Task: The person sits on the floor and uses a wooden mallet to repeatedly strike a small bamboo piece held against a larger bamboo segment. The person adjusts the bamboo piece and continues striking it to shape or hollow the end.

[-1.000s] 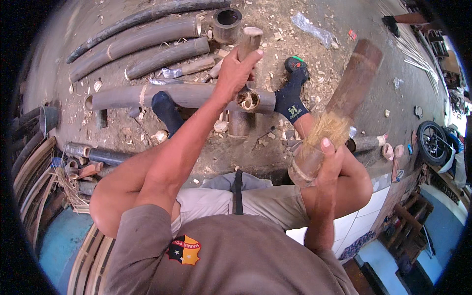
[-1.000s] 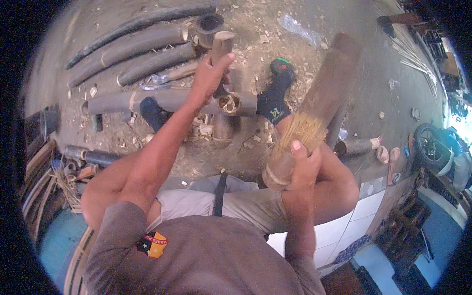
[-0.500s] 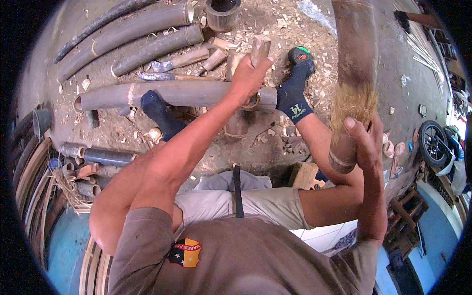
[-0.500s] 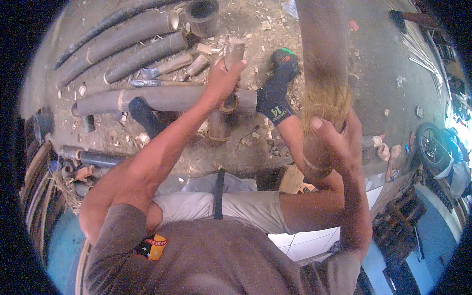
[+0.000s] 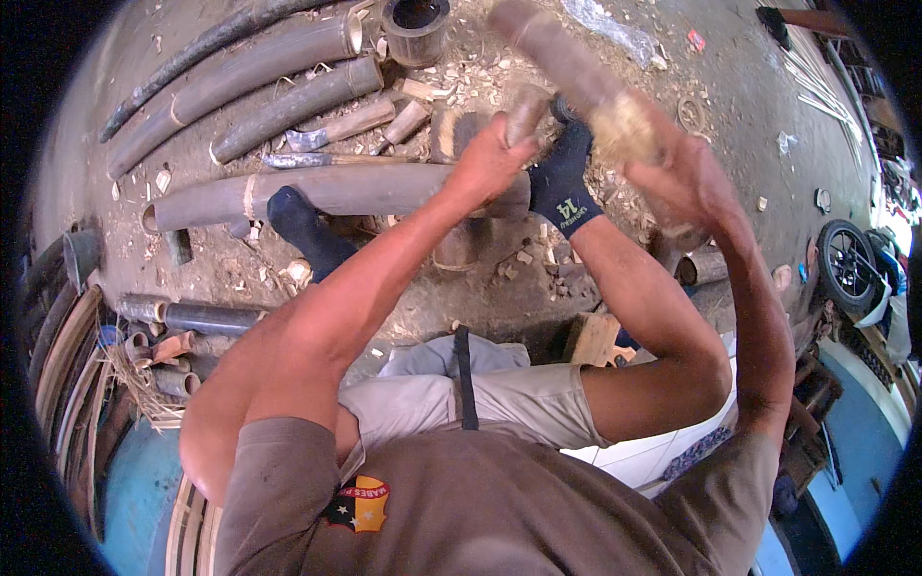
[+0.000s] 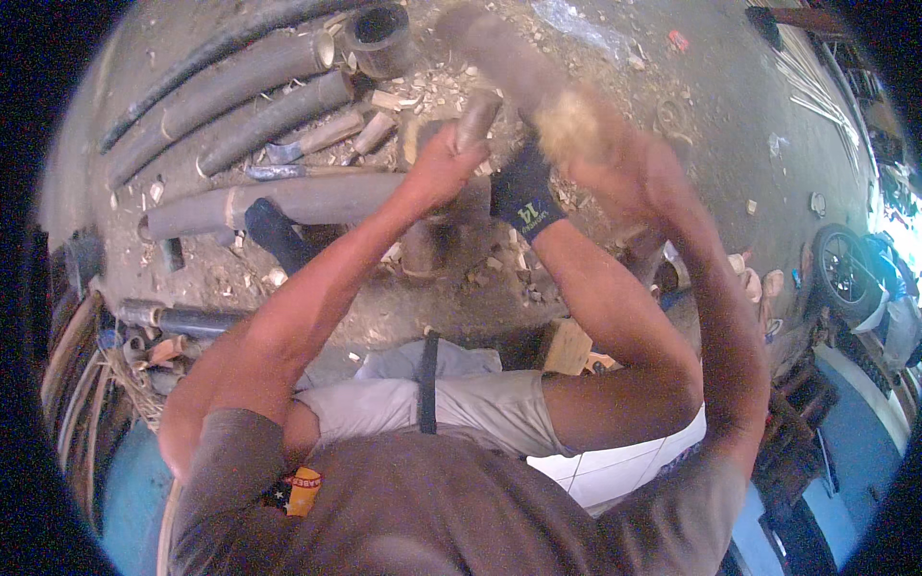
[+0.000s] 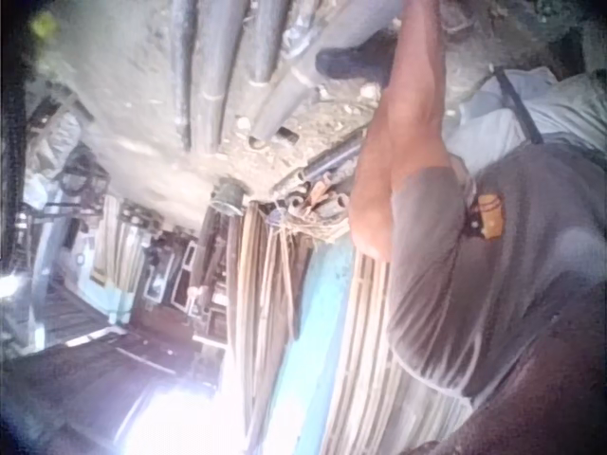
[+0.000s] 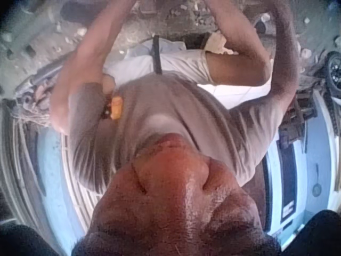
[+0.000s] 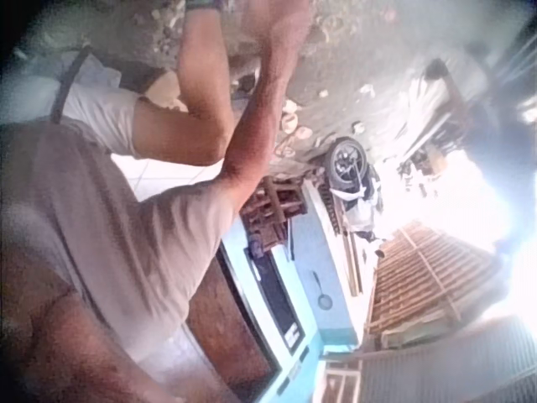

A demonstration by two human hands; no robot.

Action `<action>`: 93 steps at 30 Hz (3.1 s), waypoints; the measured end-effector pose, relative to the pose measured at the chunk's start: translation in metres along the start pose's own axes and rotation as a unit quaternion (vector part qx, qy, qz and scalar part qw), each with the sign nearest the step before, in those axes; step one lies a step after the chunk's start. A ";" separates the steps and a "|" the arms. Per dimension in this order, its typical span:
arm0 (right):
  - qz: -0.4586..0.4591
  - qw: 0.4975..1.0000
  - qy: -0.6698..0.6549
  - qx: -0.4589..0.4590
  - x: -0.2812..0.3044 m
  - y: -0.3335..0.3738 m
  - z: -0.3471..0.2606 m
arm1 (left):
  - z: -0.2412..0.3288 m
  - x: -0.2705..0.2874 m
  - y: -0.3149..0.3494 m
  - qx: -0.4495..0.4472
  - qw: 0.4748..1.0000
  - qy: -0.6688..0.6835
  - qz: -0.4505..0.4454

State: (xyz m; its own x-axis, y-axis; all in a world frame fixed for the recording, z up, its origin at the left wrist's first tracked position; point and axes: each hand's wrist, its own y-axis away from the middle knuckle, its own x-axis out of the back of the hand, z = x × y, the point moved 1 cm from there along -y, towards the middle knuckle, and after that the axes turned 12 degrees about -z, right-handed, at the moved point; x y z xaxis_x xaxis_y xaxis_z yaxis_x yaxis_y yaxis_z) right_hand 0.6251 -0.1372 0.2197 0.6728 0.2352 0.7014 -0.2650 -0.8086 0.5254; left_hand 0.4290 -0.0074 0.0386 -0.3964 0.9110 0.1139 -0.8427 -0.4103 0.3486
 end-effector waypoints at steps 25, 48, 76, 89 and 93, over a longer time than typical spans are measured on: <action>0.150 0.969 -0.189 -0.044 -0.003 0.022 0.039 | 0.011 -0.002 0.012 0.021 0.987 -0.103 -0.122; 0.084 0.965 -0.248 -0.007 -0.047 0.114 0.014 | -0.017 0.064 0.067 -0.064 0.926 0.317 0.197; 0.104 0.931 -0.349 -0.019 -0.121 0.141 -0.051 | -0.043 0.166 0.050 -0.002 0.918 -0.345 0.197; 0.108 0.897 -0.425 -0.054 -0.173 0.129 -0.016 | -0.054 0.139 0.032 0.047 0.809 -0.579 0.086; 0.114 0.916 -0.382 -0.038 -0.166 0.123 -0.026 | -0.066 0.125 0.005 0.106 0.775 -0.617 0.086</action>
State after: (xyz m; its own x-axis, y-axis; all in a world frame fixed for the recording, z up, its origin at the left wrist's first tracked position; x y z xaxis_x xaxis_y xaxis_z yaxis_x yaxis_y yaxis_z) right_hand 0.4633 -0.2620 0.1807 0.8735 -0.4048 0.2705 -0.4866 -0.7435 0.4588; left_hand 0.3509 0.1011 -0.0070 0.2642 0.2449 0.9329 -0.6848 -0.6334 0.3602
